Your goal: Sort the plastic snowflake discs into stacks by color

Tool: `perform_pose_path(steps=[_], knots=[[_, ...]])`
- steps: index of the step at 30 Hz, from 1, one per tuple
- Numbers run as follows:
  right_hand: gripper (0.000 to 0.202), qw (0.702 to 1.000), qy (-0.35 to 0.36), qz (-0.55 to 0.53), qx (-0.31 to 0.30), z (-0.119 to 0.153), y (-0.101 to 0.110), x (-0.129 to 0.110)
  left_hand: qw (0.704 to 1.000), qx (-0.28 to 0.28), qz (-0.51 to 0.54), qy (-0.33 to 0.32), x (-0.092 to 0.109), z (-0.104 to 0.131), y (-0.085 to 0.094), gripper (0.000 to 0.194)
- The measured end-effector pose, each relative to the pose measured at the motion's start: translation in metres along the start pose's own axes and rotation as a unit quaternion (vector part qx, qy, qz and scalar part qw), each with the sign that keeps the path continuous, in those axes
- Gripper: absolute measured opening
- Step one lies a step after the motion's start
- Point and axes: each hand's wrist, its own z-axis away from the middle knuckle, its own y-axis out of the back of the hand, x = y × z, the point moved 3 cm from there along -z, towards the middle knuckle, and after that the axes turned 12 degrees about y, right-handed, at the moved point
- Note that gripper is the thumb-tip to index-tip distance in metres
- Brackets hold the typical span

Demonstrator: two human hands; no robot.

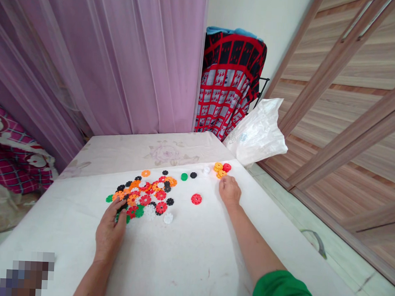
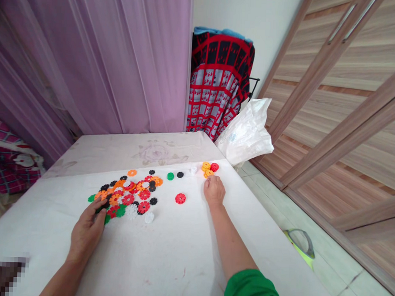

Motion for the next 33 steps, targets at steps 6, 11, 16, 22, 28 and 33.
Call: perform_pose_path(steps=[6,11,16,22,28,33], knots=[[0.039,0.995,-0.075,-0.056,0.021,-0.002,0.004,0.008,1.000,0.003,0.004,0.005,0.002,0.000,0.001,0.035],[0.039,0.995,-0.085,-0.048,-0.027,-0.003,0.006,0.002,1.000,0.004,0.003,0.008,0.002,0.000,0.001,0.035],[0.040,0.995,-0.082,-0.054,-0.031,-0.003,0.006,0.003,1.000,0.004,-0.002,-0.002,0.000,0.000,-0.001,0.037],[0.042,0.993,-0.093,-0.070,0.002,-0.001,-0.001,0.012,1.000,0.005,0.005,-0.007,0.001,0.000,-0.001,0.035],[0.033,0.979,0.078,-0.137,0.128,0.019,-0.002,-0.012,1.000,0.017,0.022,-0.006,-0.004,-0.001,-0.004,0.035],[0.033,0.935,0.301,-0.186,0.012,0.019,0.009,-0.100,0.999,0.025,0.044,-0.013,-0.006,0.000,-0.005,0.035]])
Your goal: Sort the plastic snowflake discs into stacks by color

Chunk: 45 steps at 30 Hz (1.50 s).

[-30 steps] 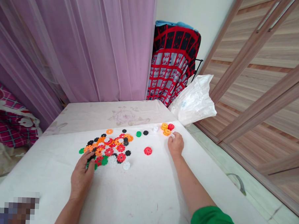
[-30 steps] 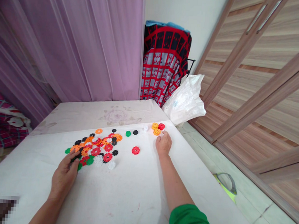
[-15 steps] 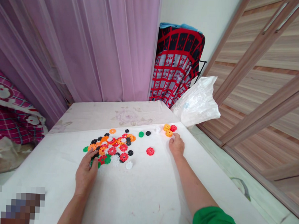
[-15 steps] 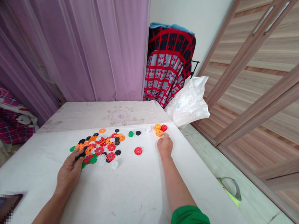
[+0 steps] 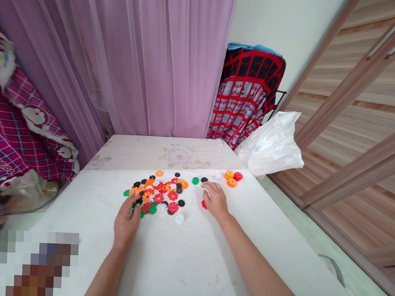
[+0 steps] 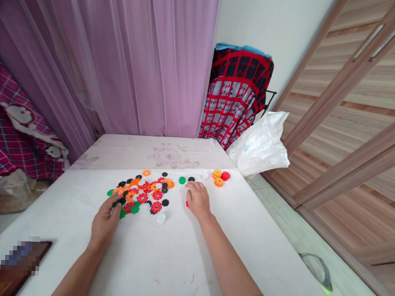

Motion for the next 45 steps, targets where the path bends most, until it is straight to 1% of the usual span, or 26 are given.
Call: perform_pose_path(steps=[2,5,8,10,12,16,20,24,28,32,35,38,42,45], knots=[[0.038,0.996,0.038,-0.014,-0.084,-0.028,-0.011,-0.021,1.000,0.001,0.011,-0.001,0.001,0.001,0.000,0.034],[0.055,0.979,0.047,-0.002,-0.197,-0.063,-0.029,-0.039,1.000,0.001,0.018,0.007,0.001,0.001,0.000,0.034],[0.059,0.957,0.041,0.004,-0.287,-0.078,-0.046,-0.047,1.000,0.001,0.019,0.018,0.001,0.001,0.000,0.033],[0.056,0.948,0.036,0.002,-0.315,-0.079,-0.052,-0.050,1.000,-0.001,0.017,0.020,0.001,0.001,0.000,0.033],[0.050,0.948,0.030,0.001,-0.316,-0.075,-0.054,-0.052,1.000,-0.003,0.016,0.018,0.002,0.002,0.000,0.034],[0.035,0.957,0.013,-0.020,-0.289,-0.064,-0.052,-0.049,1.000,-0.002,0.022,0.010,0.004,0.003,-0.001,0.032],[0.029,0.958,-0.020,-0.046,-0.281,-0.055,-0.050,-0.041,1.000,0.002,0.029,0.010,0.003,0.003,-0.002,0.033],[0.028,0.962,-0.017,-0.049,-0.269,-0.056,-0.047,-0.043,1.000,-0.001,0.029,0.012,0.001,0.003,-0.004,0.033],[0.029,0.957,-0.026,-0.022,-0.289,-0.062,-0.048,-0.050,1.000,0.000,0.022,0.005,0.000,0.003,-0.004,0.033],[0.040,0.951,-0.038,-0.006,-0.305,-0.067,-0.047,-0.053,1.000,0.000,0.015,-0.003,0.001,0.002,-0.004,0.033],[0.049,0.952,-0.065,0.009,-0.298,-0.066,-0.038,-0.047,1.000,0.001,0.011,-0.005,0.002,0.002,-0.003,0.033],[0.045,0.950,-0.092,0.036,-0.297,-0.055,-0.023,-0.038,1.000,0.000,0.015,-0.009,0.003,0.003,-0.003,0.032],[0.041,0.942,-0.069,0.051,-0.325,-0.035,-0.009,-0.036,1.000,0.001,0.021,-0.001,0.004,0.003,-0.002,0.032],[0.033,0.939,-0.047,0.043,-0.337,-0.031,-0.006,-0.039,1.000,0.000,0.026,0.004,0.004,0.004,-0.002,0.032]])
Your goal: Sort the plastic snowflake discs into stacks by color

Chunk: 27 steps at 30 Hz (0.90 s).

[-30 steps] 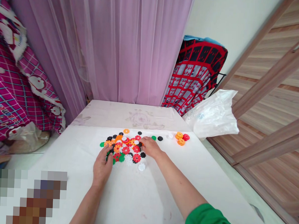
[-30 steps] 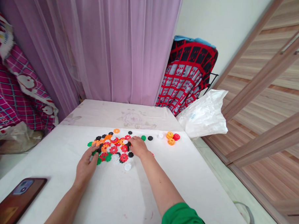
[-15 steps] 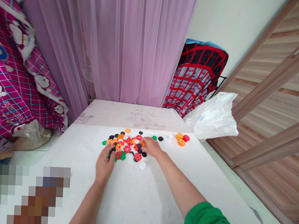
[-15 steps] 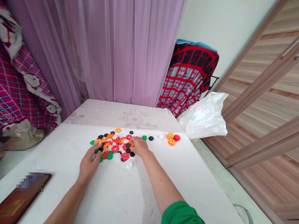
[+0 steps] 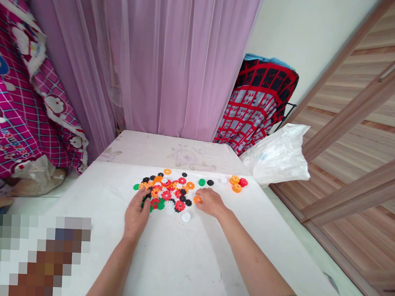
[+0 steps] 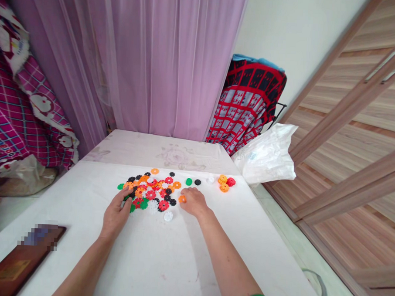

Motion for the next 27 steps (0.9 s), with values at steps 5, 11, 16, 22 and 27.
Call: perform_pose_path(steps=[5,11,16,22,27], knots=[[0.030,0.999,0.026,0.026,0.038,-0.026,0.013,-0.004,1.000,-0.005,-0.005,0.007,0.001,0.000,0.001,0.034],[0.028,0.994,0.068,0.087,-0.025,-0.063,0.014,-0.012,1.000,-0.007,-0.006,0.005,-0.001,-0.001,-0.001,0.033],[0.031,0.995,0.058,0.076,-0.029,-0.070,0.012,-0.012,1.000,-0.012,-0.010,0.005,0.001,-0.001,0.001,0.033],[0.043,0.998,0.020,0.064,0.000,-0.045,0.023,-0.003,1.000,-0.014,-0.008,0.010,0.001,-0.001,0.001,0.032],[0.042,0.998,0.038,0.042,0.002,-0.017,0.019,0.006,1.000,-0.010,-0.002,0.009,0.001,-0.002,0.000,0.031]])
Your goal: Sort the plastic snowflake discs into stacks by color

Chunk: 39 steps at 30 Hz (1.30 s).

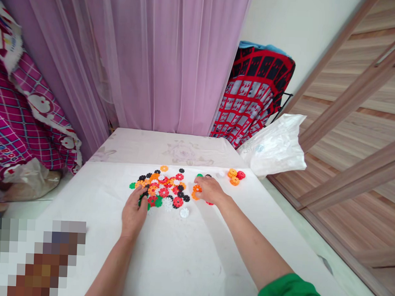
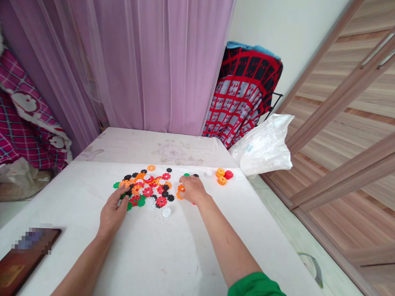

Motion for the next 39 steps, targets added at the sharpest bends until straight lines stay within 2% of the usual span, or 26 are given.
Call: perform_pose_path(steps=[7,13,18,23,28,34,39], knots=[[0.040,1.000,0.011,-0.003,-0.027,0.006,-0.016,-0.008,1.000,0.002,-0.008,-0.001,0.003,0.002,0.002,0.032],[0.040,0.999,0.011,-0.023,-0.030,0.006,-0.011,-0.010,1.000,0.004,-0.010,-0.007,0.001,0.000,0.001,0.031],[0.033,0.999,0.029,-0.025,-0.012,-0.015,-0.003,-0.014,1.000,0.003,-0.016,-0.005,0.002,0.001,0.002,0.032],[0.046,0.997,0.038,-0.030,-0.053,-0.041,-0.011,-0.027,1.000,0.000,-0.007,0.003,0.006,0.002,0.002,0.031],[0.042,0.996,0.036,-0.024,-0.076,-0.050,-0.008,-0.035,1.000,-0.001,-0.003,0.003,0.005,0.002,0.001,0.030],[0.039,0.993,-0.034,0.049,-0.103,-0.045,0.009,-0.024,1.000,-0.006,-0.006,-0.001,0.005,0.001,0.001,0.031],[0.034,0.992,-0.059,0.058,-0.099,-0.021,0.023,-0.005,1.000,-0.004,-0.010,0.002,0.004,0.001,0.000,0.033]])
